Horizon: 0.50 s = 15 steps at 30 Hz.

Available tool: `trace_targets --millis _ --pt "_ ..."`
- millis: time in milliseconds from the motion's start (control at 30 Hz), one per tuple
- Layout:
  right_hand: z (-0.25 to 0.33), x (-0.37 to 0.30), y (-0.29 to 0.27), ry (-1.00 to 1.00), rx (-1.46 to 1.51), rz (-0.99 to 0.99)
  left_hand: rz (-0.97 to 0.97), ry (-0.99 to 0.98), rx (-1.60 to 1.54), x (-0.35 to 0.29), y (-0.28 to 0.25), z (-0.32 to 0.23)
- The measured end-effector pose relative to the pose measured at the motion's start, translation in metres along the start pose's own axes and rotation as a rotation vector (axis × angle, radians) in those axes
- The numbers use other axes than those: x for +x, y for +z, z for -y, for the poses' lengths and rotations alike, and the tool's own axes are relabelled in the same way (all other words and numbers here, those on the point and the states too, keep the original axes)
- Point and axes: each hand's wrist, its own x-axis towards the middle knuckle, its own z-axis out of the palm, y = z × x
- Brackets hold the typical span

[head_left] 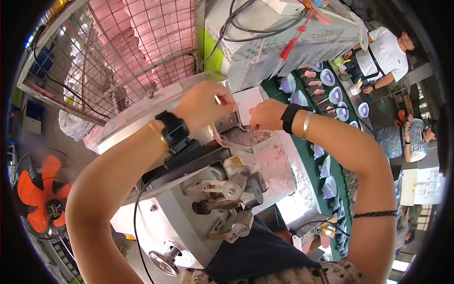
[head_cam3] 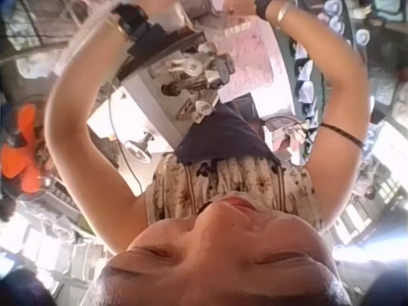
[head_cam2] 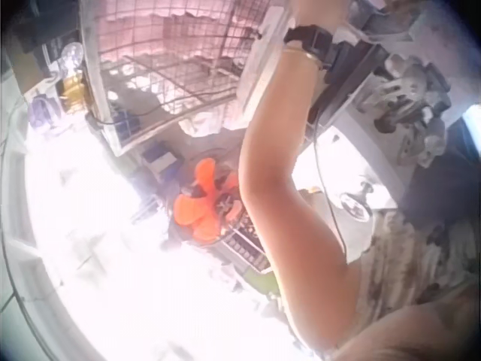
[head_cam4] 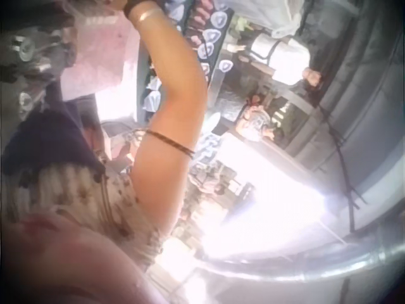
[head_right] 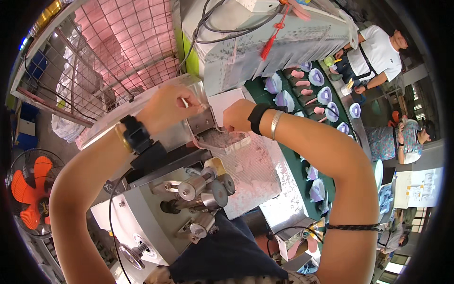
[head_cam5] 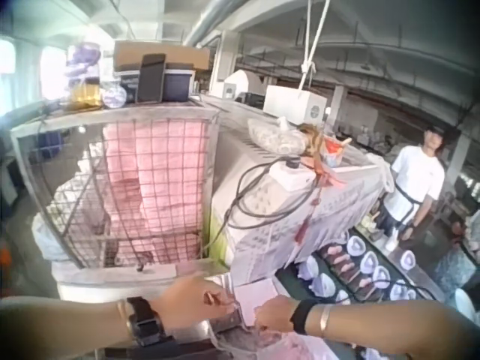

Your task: Operating a machine to process shoe components, handling materials in bags, and applying adhesive with a brush.

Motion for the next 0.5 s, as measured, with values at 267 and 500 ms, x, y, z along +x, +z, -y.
trace_targets --millis 267,500 --pt "0.007 0.003 0.004 -0.011 -0.254 0.361 0.011 -0.152 0.027 -0.04 -0.019 0.007" --pt "0.019 0.007 0.0 0.017 -0.268 0.432 0.023 -0.134 0.026 -0.047 -0.022 0.005"
